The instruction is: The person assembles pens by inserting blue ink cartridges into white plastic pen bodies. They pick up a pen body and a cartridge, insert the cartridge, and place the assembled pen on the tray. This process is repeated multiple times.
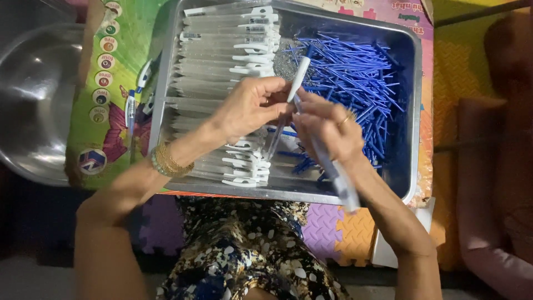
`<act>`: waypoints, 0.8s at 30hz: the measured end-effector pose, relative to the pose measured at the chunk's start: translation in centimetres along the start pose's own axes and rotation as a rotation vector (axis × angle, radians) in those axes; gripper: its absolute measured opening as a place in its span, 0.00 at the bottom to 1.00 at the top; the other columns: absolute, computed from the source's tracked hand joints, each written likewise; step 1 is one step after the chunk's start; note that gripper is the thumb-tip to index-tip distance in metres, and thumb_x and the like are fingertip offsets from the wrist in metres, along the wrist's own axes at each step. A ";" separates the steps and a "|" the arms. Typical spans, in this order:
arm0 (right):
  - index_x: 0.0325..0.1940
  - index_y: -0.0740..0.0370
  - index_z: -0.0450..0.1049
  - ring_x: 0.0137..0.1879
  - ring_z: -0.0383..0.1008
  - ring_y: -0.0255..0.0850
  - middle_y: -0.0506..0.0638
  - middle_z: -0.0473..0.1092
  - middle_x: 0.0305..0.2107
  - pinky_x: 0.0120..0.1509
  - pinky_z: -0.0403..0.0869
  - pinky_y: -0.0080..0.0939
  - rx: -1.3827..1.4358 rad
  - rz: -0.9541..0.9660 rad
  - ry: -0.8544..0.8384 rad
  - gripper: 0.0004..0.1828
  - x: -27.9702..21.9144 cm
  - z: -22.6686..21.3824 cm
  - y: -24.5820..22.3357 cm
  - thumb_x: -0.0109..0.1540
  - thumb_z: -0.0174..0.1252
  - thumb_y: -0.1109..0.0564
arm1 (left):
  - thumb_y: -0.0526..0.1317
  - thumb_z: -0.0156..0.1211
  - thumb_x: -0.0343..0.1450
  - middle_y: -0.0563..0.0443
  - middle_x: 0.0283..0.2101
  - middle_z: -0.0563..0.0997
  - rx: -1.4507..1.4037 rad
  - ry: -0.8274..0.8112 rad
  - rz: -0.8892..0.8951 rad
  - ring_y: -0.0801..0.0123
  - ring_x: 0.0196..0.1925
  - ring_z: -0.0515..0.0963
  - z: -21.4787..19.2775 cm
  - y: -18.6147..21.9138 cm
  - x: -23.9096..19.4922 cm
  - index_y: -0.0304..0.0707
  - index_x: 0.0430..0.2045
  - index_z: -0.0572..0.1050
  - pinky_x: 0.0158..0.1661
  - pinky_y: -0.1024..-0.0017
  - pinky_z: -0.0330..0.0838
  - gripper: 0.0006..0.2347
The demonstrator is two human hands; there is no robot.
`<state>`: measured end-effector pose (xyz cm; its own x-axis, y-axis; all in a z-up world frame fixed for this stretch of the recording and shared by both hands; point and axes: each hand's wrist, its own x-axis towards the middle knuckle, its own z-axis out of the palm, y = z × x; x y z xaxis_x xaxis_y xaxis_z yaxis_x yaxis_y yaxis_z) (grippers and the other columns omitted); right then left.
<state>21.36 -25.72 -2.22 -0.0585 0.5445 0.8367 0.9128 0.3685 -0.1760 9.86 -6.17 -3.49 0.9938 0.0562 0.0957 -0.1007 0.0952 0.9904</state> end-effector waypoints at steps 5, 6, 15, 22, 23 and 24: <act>0.40 0.68 0.69 0.47 0.82 0.58 0.67 0.76 0.38 0.54 0.82 0.55 0.146 0.578 0.293 0.17 3.1 -2.3 -2.3 0.79 0.54 0.53 | 0.35 0.73 0.75 0.45 0.41 0.88 -0.092 -0.099 -0.031 0.71 0.40 0.86 0.2 0.8 -0.4 0.34 0.51 0.84 0.45 0.73 0.86 0.11; 0.44 0.65 0.67 0.46 0.79 0.54 0.67 0.76 0.41 0.54 0.79 0.50 0.120 0.728 0.291 0.20 3.6 -3.3 -2.5 0.83 0.46 0.48 | 0.34 0.72 0.75 0.47 0.39 0.88 -0.133 -0.127 -0.060 0.73 0.40 0.86 0.3 0.9 -0.5 0.32 0.50 0.84 0.44 0.74 0.86 0.11; 0.49 0.76 0.78 0.24 0.72 0.39 0.61 0.73 0.29 0.27 0.67 0.34 0.717 1.010 0.239 0.13 -0.1 -1.5 0.6 0.75 0.58 0.58 | 0.32 0.72 0.74 0.44 0.44 0.85 -0.179 -0.327 -0.159 0.69 0.40 0.89 -0.1 1.6 -0.4 0.28 0.63 0.78 0.43 0.70 0.91 0.21; 0.49 0.60 0.69 0.18 0.71 0.42 0.60 0.74 0.29 0.17 0.66 0.36 0.582 1.120 0.354 0.18 2.4 -2.7 0.6 0.78 0.51 0.42 | 0.30 0.70 0.75 0.42 0.45 0.83 -0.181 -0.437 -0.194 0.65 0.41 0.89 -0.6 1.4 0.0 0.38 0.78 0.64 0.42 0.64 0.93 0.33; 0.47 0.55 0.66 0.20 0.71 0.36 0.53 0.76 0.31 0.17 0.64 0.32 0.568 1.150 0.343 0.18 3.1 -3.5 0.8 0.78 0.48 0.40 | 0.29 0.68 0.77 0.43 0.44 0.83 -0.140 -0.512 -0.146 0.66 0.37 0.88 -0.8 1.3 0.0 0.42 0.80 0.58 0.39 0.69 0.93 0.34; 0.45 0.49 0.63 0.22 0.71 0.30 0.46 0.78 0.33 0.17 0.63 0.28 0.553 1.180 0.329 0.17 3.9 -4.4 1.0 0.78 0.45 0.37 | 0.29 0.67 0.79 0.44 0.44 0.82 -0.100 -0.586 -0.095 0.66 0.33 0.87 -1.0 1.2 0.0 0.46 0.82 0.52 0.36 0.73 0.93 0.36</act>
<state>23.81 -26.54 3.14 0.8147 0.5689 0.1123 0.0638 0.1046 -0.9925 9.70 -5.02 -2.42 0.8560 -0.5116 0.0744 0.0147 0.1678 0.9857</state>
